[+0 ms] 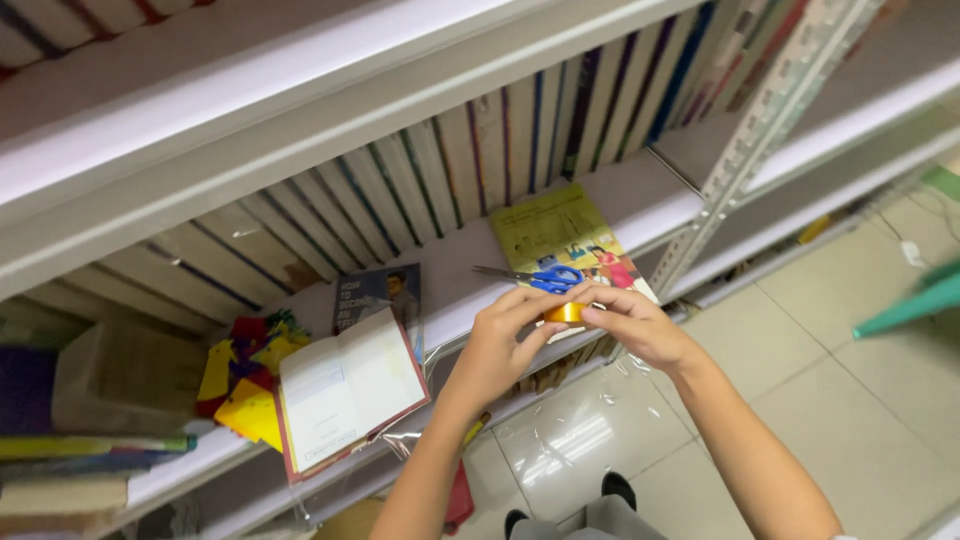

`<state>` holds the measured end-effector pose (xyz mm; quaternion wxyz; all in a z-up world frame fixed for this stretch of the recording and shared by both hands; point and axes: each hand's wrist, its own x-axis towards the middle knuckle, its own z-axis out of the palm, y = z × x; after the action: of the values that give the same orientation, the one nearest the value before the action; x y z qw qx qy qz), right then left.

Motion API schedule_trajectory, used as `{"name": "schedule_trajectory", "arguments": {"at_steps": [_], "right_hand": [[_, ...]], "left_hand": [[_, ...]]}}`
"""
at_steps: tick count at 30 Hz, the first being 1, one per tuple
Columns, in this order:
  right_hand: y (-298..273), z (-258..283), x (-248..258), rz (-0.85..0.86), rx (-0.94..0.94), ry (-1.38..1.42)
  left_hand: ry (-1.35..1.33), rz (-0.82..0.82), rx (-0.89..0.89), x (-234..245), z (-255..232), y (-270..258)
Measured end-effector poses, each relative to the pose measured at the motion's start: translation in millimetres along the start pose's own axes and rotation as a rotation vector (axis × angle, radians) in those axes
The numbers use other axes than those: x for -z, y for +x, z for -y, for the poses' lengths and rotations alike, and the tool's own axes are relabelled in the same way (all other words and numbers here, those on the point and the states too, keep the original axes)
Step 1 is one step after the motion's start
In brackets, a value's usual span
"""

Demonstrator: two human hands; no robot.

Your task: The person uses scissors to cut a plastic wrapper off a book and then cuts a piece of tape from a roll. The person handles the book and the tape roll while performing the cutting actions.

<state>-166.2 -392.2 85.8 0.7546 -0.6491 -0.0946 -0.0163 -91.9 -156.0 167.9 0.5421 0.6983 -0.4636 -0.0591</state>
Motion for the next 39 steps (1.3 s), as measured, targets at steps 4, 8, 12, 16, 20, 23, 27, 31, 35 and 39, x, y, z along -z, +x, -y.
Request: {"name": "schedule_trajectory", "arguments": {"at_steps": [4, 8, 12, 16, 20, 23, 27, 31, 35, 39], "right_hand": [[-29, 14, -12, -0.111, 0.031, 0.113], [-58, 14, -9, -0.198, 0.074, 0.043], [-78, 22, -10, -0.241, 0.068, 0.025], [-99, 26, -11, -0.231, 0.116, 0.082], [-129, 36, -14, -0.174, 0.188, 0.227], [-155, 31, -7, -0.205, 0.132, 0.15], [-200, 32, -14, -0.31, 0.002, -0.098], [-235, 36, -22, -0.303, 0.015, -0.161], [-251, 37, -26, -0.232, 0.074, -0.166], [-253, 42, -31, -0.122, 0.092, -0.039]], "left_hand": [[-0.144, 0.033, -0.02, -12, -2, 2], [0.078, 0.054, -0.244, -24, -11, 4], [0.083, 0.15, -0.274, -38, -22, 1], [-0.041, 0.131, -0.211, -55, -32, -8], [-0.265, 0.127, -0.07, -72, -45, -21], [-0.169, 0.116, -0.199, -81, -62, -31], [-0.075, 0.197, -0.137, -119, -64, -61], [-0.104, 0.135, -0.282, -136, -105, -79], [-0.076, 0.108, -0.254, -152, -98, -106], [-0.055, 0.057, -0.228, -147, -100, -121]]}}
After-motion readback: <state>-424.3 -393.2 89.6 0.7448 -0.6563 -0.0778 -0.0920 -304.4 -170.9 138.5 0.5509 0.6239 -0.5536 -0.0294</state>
